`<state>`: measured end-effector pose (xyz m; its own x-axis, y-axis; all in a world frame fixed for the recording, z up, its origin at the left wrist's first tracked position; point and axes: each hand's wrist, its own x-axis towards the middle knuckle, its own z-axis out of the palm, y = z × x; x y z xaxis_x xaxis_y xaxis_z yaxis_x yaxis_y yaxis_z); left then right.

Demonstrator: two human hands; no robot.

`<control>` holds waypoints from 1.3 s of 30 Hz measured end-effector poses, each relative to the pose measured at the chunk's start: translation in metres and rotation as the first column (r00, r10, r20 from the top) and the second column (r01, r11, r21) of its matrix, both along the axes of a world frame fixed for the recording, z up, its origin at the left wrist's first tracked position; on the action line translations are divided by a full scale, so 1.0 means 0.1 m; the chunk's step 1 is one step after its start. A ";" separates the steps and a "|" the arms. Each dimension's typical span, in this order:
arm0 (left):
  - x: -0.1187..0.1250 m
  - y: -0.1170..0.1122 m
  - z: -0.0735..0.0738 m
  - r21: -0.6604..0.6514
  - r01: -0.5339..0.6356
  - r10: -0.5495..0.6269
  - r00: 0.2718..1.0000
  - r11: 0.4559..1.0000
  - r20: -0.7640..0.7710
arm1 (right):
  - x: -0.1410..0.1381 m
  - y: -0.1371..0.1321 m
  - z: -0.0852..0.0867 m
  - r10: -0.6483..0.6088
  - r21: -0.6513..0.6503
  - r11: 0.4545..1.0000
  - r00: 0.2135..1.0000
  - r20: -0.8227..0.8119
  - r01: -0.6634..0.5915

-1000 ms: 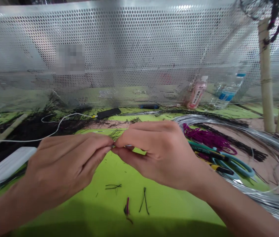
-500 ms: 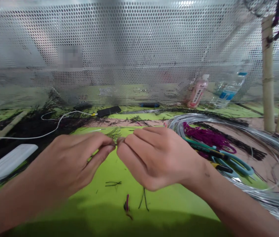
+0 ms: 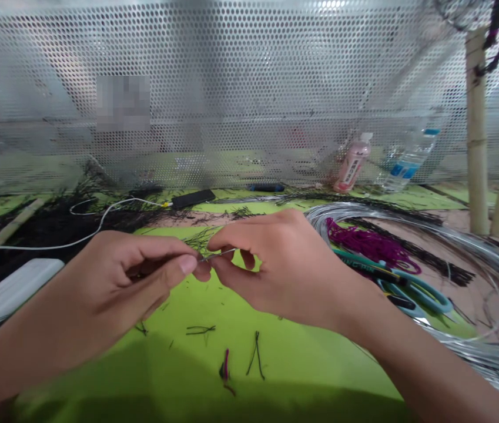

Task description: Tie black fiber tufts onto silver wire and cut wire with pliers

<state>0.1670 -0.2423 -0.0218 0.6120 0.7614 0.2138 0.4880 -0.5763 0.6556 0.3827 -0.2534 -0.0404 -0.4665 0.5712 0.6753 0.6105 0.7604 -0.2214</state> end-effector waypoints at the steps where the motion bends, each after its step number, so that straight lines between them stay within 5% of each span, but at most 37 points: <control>1: 0.00 0.01 0.00 0.002 -0.002 0.002 1.000 1.000 0.000 | -0.01 -0.01 0.02 0.011 -0.092 0.996 1.000 -0.027 -0.013; 5: 0.01 0.03 -0.03 0.105 0.003 -0.003 1.000 0.994 0.004 | 0.00 -0.05 0.07 0.017 -0.351 0.935 0.995 -0.098 -0.051; 9: 0.00 0.04 -0.06 0.169 -0.001 0.002 1.000 0.986 -0.006 | 0.00 -0.03 0.07 -0.006 -0.376 0.924 0.978 -0.209 -0.074; 16: 0.00 0.10 -0.04 -0.095 -0.057 0.044 0.991 0.994 -0.125 | -0.06 -0.04 0.07 -0.038 -0.440 0.895 0.971 -0.238 -0.073; 22: 0.01 0.16 -0.04 -0.158 -0.074 0.051 0.988 0.985 -0.145 | -0.10 -0.05 0.03 -0.073 -0.407 0.913 0.977 -0.198 -0.015; 30: -0.02 0.20 -0.04 -0.183 -0.047 0.030 0.995 0.982 -0.097 | -0.13 0.01 -0.11 -0.001 0.085 0.996 0.995 -0.097 0.009; 33: -0.03 0.19 -0.04 -0.194 -0.036 0.032 0.999 0.980 -0.027 | -0.11 0.04 -0.17 0.035 0.378 0.925 0.999 0.031 -0.044; 36: -0.03 0.20 -0.04 -0.197 -0.040 0.042 0.999 0.980 0.010 | -0.09 0.10 -0.23 0.012 0.643 0.755 0.984 0.176 -0.124; 37: -0.04 0.22 -0.03 -0.212 -0.033 0.036 0.999 0.977 0.013 | -0.08 0.13 -0.24 0.027 0.659 0.739 0.984 0.176 -0.138; 39: -0.05 0.25 0.01 -0.266 0.005 0.001 1.000 0.964 0.023 | -0.06 0.17 -0.24 0.087 0.579 0.804 0.990 0.115 -0.138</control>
<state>0.1624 -0.2171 -0.0212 0.6106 0.7918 0.0178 0.4700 -0.3803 0.7965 0.3765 -0.2362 -0.0641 -0.5687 0.0209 0.8223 0.5087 0.7946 0.3316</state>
